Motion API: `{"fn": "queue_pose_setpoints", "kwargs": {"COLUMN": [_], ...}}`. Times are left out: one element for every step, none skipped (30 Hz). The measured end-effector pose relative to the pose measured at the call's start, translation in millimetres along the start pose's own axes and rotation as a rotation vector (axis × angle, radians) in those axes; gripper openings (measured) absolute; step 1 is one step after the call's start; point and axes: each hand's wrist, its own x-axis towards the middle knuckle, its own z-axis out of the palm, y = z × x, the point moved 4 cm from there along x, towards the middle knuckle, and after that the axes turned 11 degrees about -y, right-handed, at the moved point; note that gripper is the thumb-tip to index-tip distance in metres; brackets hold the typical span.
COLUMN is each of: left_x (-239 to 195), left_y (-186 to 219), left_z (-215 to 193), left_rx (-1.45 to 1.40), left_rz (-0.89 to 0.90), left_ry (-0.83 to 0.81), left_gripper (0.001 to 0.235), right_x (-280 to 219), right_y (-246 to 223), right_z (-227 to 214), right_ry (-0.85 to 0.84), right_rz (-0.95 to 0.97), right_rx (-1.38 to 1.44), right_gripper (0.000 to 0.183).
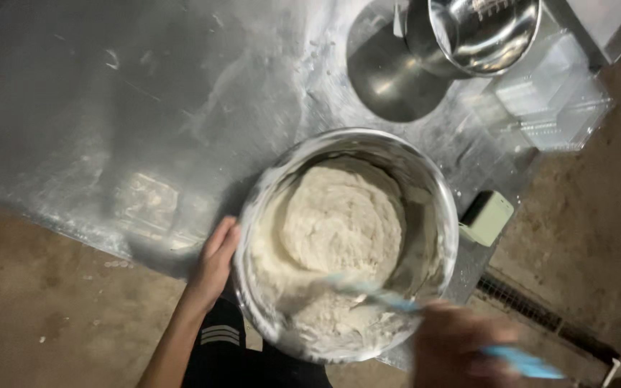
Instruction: The person mixes a bowl of white dough using a blue spatula on a stainless steel table.
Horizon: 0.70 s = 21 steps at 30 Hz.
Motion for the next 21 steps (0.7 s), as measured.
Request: {"fn": "queue_pose_setpoints", "kwargs": {"left_x": [12.5,21.5,24.5,23.5,20.2,16.3,8.8,-3.3,-12.8,-23.4,-32.8,-44.9,-59.0,-63.4,-63.4,-61.9,-54.2,-52.6,-52.7,-45.4,-41.1], "left_y": [11.4,19.0,24.0,27.8,25.9,21.8,16.9,13.1,8.1,-4.1,-21.4,-39.1,-52.0,-65.5,-75.1,-77.4,-74.3,-70.3,-67.1,-60.9,-53.6], "left_z": [2.7,6.0,9.2,11.5,9.2,6.3,9.0,14.2,18.2,20.9,20.9,22.3,30.4,37.1,39.8,37.1,36.7,37.3,31.9,23.2,17.4], "left_rx": [0.0,-0.023,-0.045,-0.043,-0.024,-0.002,0.0,-0.011,-0.019,-0.022,-0.082,-0.139,-0.139,-0.27,-0.402,-0.399,-0.423,-0.45,-0.45,-0.298,-0.146], "left_rz": [0.007,-0.003,-0.014,-0.01,-0.092,-0.173,-0.17,-0.068,0.034,0.023,-0.076,-0.179,-0.194,-0.267,-0.337,-0.335,-0.249,-0.18,-0.193,-0.24,-0.285], "left_ry": [0.006,-0.008,-0.023,-0.021,0.088,0.195,0.194,0.135,0.076,0.08,0.159,0.234,0.233,0.236,0.236,0.249,0.182,0.108,0.115,0.129,0.141], "left_gripper": [0.045,0.046,0.048,0.048,0.048,0.053,0.053,0.056,0.063,0.063,0.061,0.063,0.063,0.064,0.065,0.065,0.066,0.068,0.068,0.069,0.07], "right_x": [18.3,34.5,46.4,59.3,65.2,63.7,61.8,53.3,46.4,46.4,46.7,42.3,44.6,60.9,79.9,99.1,122.1,136.2,139.3,126.7,100.2], "right_y": [-18.0,-24.6,-21.9,-6.8,11.5,15.9,20.7,21.7,24.2,25.0,21.2,20.6,33.4,55.5,72.7,94.6,119.1,146.4,174.0,205.5,212.1], "right_z": [-14.8,-29.0,-40.0,-53.4,-64.3,-68.3,-72.8,-73.7,-77.2,-85.6,-98.4,-106.5,-112.7,-121.8,-127.8,-128.2,-113.1,-87.8,-54.4,-29.7,5.7], "right_ry": [0.023,0.065,0.12,0.209,0.38,0.465,0.551,0.671,0.789,0.792,0.857,0.927,0.935,0.966,0.998,0.998,0.941,0.85,0.719,0.685,0.688], "right_rz": [-0.093,-0.162,-0.205,-0.215,-0.158,-0.141,-0.118,-0.083,-0.047,-0.035,-0.188,-0.342,-0.331,-0.373,-0.416,-0.409,-0.423,-0.411,-0.382,-0.126,-0.124], "right_rx": [0.082,0.154,0.198,0.187,0.062,-0.003,-0.066,-0.174,-0.283,-0.284,-0.297,-0.31,-0.317,-0.399,-0.48,-0.467,-0.845,-1.234,-1.615,-1.24,-1.239], "right_gripper": [0.025,0.026,0.026,0.027,0.026,0.025,0.025,0.03,0.036,0.036,0.038,0.042,0.042,0.044,0.049,0.049,0.053,0.059,0.066,0.038,0.038]}}
